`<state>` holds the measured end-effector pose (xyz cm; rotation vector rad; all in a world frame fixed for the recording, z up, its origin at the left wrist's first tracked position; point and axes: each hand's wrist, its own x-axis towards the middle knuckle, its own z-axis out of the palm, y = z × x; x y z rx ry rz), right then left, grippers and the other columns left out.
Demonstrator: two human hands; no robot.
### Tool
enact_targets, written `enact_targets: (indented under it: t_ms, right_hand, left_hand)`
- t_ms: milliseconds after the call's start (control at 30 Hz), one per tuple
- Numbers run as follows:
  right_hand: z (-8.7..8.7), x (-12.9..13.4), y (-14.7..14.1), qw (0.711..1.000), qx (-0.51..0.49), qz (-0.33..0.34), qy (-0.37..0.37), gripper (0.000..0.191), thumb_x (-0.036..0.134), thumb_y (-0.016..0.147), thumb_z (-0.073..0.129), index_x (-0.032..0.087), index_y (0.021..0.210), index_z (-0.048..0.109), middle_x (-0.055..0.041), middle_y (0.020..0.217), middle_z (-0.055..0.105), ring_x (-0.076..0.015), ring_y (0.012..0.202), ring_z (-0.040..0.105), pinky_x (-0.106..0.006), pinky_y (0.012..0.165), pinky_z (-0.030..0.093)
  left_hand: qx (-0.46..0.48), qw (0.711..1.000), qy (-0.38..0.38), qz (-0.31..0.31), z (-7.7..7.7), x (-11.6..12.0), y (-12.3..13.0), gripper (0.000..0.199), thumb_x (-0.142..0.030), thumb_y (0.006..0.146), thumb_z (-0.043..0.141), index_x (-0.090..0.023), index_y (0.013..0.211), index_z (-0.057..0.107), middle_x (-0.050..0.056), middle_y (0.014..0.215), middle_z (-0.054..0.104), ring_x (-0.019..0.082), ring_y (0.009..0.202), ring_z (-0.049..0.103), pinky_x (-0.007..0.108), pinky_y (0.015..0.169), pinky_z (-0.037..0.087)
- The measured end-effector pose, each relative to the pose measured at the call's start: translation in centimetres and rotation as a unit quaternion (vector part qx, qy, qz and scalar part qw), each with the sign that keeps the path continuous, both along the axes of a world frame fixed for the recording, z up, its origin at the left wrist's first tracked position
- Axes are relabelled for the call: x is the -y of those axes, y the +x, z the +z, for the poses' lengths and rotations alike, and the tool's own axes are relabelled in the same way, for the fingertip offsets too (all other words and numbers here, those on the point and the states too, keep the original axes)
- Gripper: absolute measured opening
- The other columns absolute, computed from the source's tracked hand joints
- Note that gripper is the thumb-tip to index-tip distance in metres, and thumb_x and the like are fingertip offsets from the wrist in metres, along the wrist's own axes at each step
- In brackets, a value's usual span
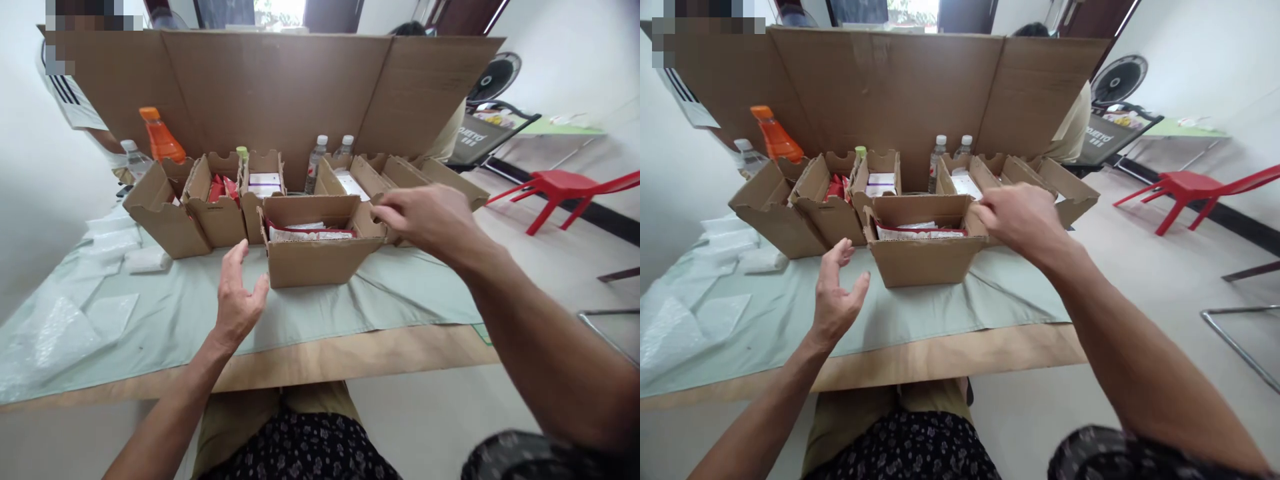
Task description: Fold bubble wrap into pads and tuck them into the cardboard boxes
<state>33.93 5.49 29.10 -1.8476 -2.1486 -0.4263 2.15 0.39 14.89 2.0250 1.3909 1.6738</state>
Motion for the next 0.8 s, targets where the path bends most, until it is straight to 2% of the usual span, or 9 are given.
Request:
enact_targets:
  t_ms: [67, 133, 233, 333, 467, 567, 633, 733, 800]
  right_hand:
    - [-2.5, 3.5, 2.5, 0.991, -0.130, -0.016, 0.022, 0.034, 0.049, 0.095, 0.058, 0.024, 0.087, 0.079, -0.0075, 0.082, 0.077, -0.0279, 0.078, 0.073, -0.042, 0.075, 0.055]
    - [-6.5, 4.9, 3.4, 0.963, -0.269, -0.003, 0.004, 0.036, 0.053, 0.090, 0.062, 0.022, 0.098, 0.078, -0.0089, 0.089, 0.079, -0.0275, 0.080, 0.073, -0.040, 0.073, 0.057]
    - [-12.5, 3.6, 1.9, 0.910, -0.403, 0.054, -0.080, 0.061, 0.060, 0.080, 0.071, 0.020, 0.126, 0.068, -0.0152, 0.122, 0.076, -0.0325, 0.105, 0.072, -0.040, 0.074, 0.059]
    - [-15.7, 2.0, -1.2, 0.860, -0.498, 0.067, -0.090, 0.067, 0.065, 0.076, 0.071, 0.019, 0.124, 0.065, -0.0152, 0.119, 0.076, -0.0324, 0.103, 0.070, -0.044, 0.082, 0.059]
    - [-16.4, 5.1, -4.4, 0.857, -0.507, 0.079, -0.048, 0.054, 0.061, 0.082, 0.068, 0.020, 0.116, 0.067, -0.0134, 0.109, 0.076, -0.0311, 0.093, 0.069, -0.046, 0.083, 0.058]
    - [-15.9, 8.5, -7.3, 0.863, -0.485, 0.124, -0.064, 0.044, 0.056, 0.088, 0.067, 0.023, 0.116, 0.069, -0.0126, 0.112, 0.074, -0.0318, 0.098, 0.069, -0.046, 0.085, 0.058]
    - [-15.0, 8.9, -9.8, 0.862, -0.471, 0.167, -0.088, 0.045, 0.053, 0.089, 0.067, 0.025, 0.124, 0.068, -0.0114, 0.116, 0.074, -0.0319, 0.103, 0.068, -0.045, 0.086, 0.058]
    - [-13.2, 7.0, -12.2, 0.851, -0.473, 0.203, -0.102, 0.056, 0.052, 0.088, 0.070, 0.026, 0.137, 0.063, -0.0106, 0.122, 0.073, -0.0312, 0.105, 0.067, -0.043, 0.087, 0.057]
    - [-12.6, 5.9, -11.9, 0.843, -0.492, 0.197, -0.091, 0.059, 0.055, 0.086, 0.071, 0.024, 0.136, 0.064, -0.0112, 0.122, 0.073, -0.0311, 0.104, 0.067, -0.043, 0.085, 0.057]
  left_hand:
    - [0.058, 0.991, -0.118, -0.024, -0.9, -0.2, 0.0, 0.074, -0.031, 0.088, 0.069, -0.027, 0.157, 0.041, 0.016, 0.155, 0.052, 0.034, 0.139, 0.055, 0.056, 0.113, 0.049]
    - [0.106, 0.970, -0.210, -0.062, -1.7, -0.9, 0.8, 0.084, -0.037, 0.085, 0.072, -0.028, 0.160, 0.036, 0.016, 0.163, 0.043, 0.038, 0.148, 0.046, 0.060, 0.117, 0.045]
    - [0.163, 0.942, -0.261, -0.130, -2.2, -2.5, 3.0, 0.088, -0.037, 0.080, 0.073, -0.026, 0.159, 0.035, 0.016, 0.160, 0.046, 0.038, 0.150, 0.043, 0.060, 0.121, 0.040]
    - [0.204, 0.935, -0.241, -0.160, -2.3, -3.1, 4.4, 0.080, -0.036, 0.079, 0.071, -0.024, 0.153, 0.041, 0.014, 0.147, 0.058, 0.033, 0.142, 0.052, 0.054, 0.121, 0.042]
    - [0.211, 0.943, -0.235, -0.106, -3.3, 0.8, 2.4, 0.069, -0.039, 0.082, 0.071, -0.022, 0.144, 0.048, 0.012, 0.139, 0.063, 0.030, 0.132, 0.060, 0.051, 0.116, 0.047]
    - [0.224, 0.943, -0.245, -0.035, -4.3, 5.5, -1.7, 0.060, -0.043, 0.083, 0.076, -0.022, 0.135, 0.055, 0.011, 0.131, 0.066, 0.028, 0.122, 0.066, 0.044, 0.107, 0.054]
    - [0.226, 0.948, -0.219, 0.036, -4.2, 7.4, -4.4, 0.054, -0.041, 0.085, 0.076, -0.023, 0.131, 0.058, 0.008, 0.120, 0.069, 0.026, 0.117, 0.067, 0.041, 0.104, 0.055]
    - [0.211, 0.961, -0.161, 0.077, -3.1, 7.1, -6.3, 0.055, -0.037, 0.085, 0.076, -0.022, 0.135, 0.056, 0.007, 0.116, 0.069, 0.024, 0.111, 0.067, 0.038, 0.103, 0.056]
    - [0.202, 0.967, -0.142, 0.068, -2.4, 6.1, -5.3, 0.059, -0.036, 0.084, 0.076, -0.021, 0.137, 0.054, 0.009, 0.120, 0.069, 0.023, 0.110, 0.068, 0.038, 0.102, 0.056]
